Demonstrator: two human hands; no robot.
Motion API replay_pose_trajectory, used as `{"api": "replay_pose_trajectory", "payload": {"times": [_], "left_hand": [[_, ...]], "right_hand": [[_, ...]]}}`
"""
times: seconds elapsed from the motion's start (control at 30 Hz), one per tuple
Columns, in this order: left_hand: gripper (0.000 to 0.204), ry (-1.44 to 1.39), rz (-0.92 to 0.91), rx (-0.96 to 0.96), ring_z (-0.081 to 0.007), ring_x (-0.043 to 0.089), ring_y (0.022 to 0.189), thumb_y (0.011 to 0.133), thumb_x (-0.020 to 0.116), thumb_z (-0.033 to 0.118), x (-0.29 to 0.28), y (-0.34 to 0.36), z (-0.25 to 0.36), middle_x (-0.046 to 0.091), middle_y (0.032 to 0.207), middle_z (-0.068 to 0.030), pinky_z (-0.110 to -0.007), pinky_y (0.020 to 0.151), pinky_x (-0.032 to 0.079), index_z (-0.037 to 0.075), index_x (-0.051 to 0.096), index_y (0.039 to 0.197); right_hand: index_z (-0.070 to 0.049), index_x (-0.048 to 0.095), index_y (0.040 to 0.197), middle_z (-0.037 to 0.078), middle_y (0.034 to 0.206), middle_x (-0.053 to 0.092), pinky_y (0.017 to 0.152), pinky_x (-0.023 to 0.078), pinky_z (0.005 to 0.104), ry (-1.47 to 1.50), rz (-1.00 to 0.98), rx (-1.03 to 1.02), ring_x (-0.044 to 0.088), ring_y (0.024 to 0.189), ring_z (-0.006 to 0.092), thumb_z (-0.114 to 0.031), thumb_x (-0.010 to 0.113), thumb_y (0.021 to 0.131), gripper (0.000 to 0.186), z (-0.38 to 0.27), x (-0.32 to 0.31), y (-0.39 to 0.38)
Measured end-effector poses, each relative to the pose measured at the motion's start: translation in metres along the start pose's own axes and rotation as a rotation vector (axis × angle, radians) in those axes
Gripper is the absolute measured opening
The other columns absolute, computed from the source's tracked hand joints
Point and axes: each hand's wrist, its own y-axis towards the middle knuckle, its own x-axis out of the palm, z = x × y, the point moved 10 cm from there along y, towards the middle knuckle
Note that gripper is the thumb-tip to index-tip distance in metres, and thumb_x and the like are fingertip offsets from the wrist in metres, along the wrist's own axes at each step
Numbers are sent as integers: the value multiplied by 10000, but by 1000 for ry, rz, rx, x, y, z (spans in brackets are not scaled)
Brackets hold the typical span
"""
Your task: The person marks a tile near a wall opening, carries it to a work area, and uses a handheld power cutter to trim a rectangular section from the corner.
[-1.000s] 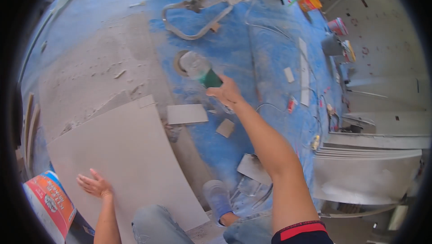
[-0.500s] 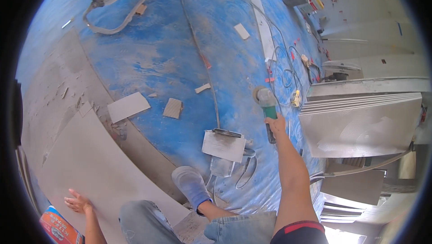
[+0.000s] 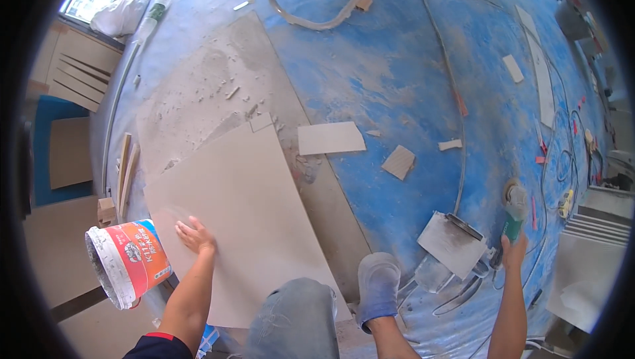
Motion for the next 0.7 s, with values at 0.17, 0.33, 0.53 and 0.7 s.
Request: {"api": "replay_pose_trajectory", "payload": {"times": [0.17, 0.33, 0.53, 0.7], "left_hand": [[640, -1, -22, -23, -356, 341, 1398, 986, 443, 439, -15, -2, 7, 363, 1497, -235, -459, 1142, 278, -27, 395, 1423], [635, 2, 3, -18, -374, 339, 1393, 971, 470, 413, -17, -9, 9, 359, 1495, -242, -474, 1146, 264, -35, 393, 1415], [654, -48, 19, -12, -395, 302, 1405, 937, 509, 378, -22, -5, 10, 332, 1500, -260, -496, 1157, 237, -60, 377, 1405], [689, -125, 10, -6, -409, 261, 1423, 920, 520, 366, -35, -2, 20, 289, 1520, -265, -516, 1166, 213, -67, 337, 1424]], "right_hand": [[8, 629, 915, 160, 855, 666, 702, 509, 407, 324, -742, 940, 650, 806, 257, -691, 478, 903, 715, 27, 47, -133], [-106, 628, 1073, 78, 1068, 670, 850, 542, 394, 1551, -415, 1352, 631, 1034, 282, -387, 531, 947, 323, -55, 86, -145], [-47, 598, 1076, 114, 1070, 650, 856, 529, 482, 1348, -387, 1193, 611, 1028, 323, -112, 536, 896, 201, -62, 53, -99], [-55, 598, 951, 98, 833, 610, 698, 524, 435, 1362, -421, 1120, 605, 750, 272, -96, 558, 818, 145, -249, 23, -38]]}}
